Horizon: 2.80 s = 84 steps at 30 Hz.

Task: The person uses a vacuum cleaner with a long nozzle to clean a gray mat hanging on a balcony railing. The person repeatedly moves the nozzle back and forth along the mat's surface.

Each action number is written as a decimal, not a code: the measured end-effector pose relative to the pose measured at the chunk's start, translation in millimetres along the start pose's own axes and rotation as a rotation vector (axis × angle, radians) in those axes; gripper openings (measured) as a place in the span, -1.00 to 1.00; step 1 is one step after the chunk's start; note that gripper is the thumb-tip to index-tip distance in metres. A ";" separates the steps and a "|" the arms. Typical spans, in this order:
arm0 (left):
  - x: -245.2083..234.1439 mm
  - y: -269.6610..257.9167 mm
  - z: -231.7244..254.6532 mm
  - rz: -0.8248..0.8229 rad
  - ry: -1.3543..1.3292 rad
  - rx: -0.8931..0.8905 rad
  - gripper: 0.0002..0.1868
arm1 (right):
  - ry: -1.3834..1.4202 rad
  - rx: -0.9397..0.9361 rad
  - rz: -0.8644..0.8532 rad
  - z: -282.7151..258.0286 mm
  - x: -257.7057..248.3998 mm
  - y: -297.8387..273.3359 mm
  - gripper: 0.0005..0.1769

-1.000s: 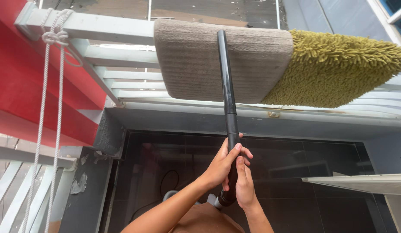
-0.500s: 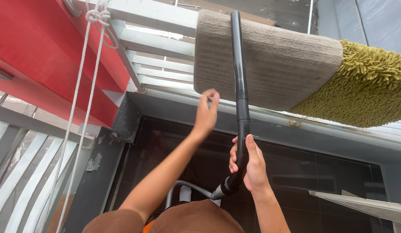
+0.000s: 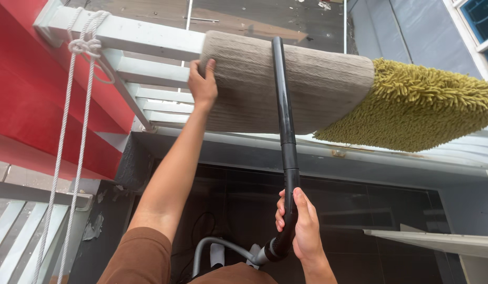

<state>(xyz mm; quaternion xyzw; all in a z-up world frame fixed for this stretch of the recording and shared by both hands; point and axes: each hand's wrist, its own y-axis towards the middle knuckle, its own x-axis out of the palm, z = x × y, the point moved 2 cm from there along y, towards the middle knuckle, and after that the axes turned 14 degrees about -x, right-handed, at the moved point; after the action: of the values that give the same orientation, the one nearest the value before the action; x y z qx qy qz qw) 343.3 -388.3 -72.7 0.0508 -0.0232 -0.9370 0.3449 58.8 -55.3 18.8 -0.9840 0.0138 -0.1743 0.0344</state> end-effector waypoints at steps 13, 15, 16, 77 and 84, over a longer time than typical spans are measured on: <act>-77.3 -96.6 17.6 -0.057 0.166 0.251 -0.53 | -0.097 -0.008 0.004 16.0 -4.8 -21.3 -0.50; -83.1 -173.9 26.0 -0.447 0.006 -0.079 -0.51 | -0.084 -0.019 -0.003 19.5 -2.2 -21.7 -0.50; -84.2 -212.2 32.3 -0.618 -0.115 -0.204 -0.51 | -0.080 -0.025 -0.011 20.4 -1.8 -21.1 -0.50; 45.2 -461.2 157.9 -0.797 -0.500 -0.435 -0.18 | -0.274 -0.122 -0.244 -24.9 -169.0 -34.1 -0.40; 45.6 -445.2 146.3 -0.811 -0.500 -0.508 -0.08 | -0.259 -0.188 -0.312 -13.9 -161.0 -19.5 -0.31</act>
<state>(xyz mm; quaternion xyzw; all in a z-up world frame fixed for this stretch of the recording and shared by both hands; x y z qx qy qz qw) 5.8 -77.9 34.2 -0.2539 0.1442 -0.9546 -0.0590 -96.8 -30.4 -21.8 -0.9872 -0.1269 -0.0477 -0.0836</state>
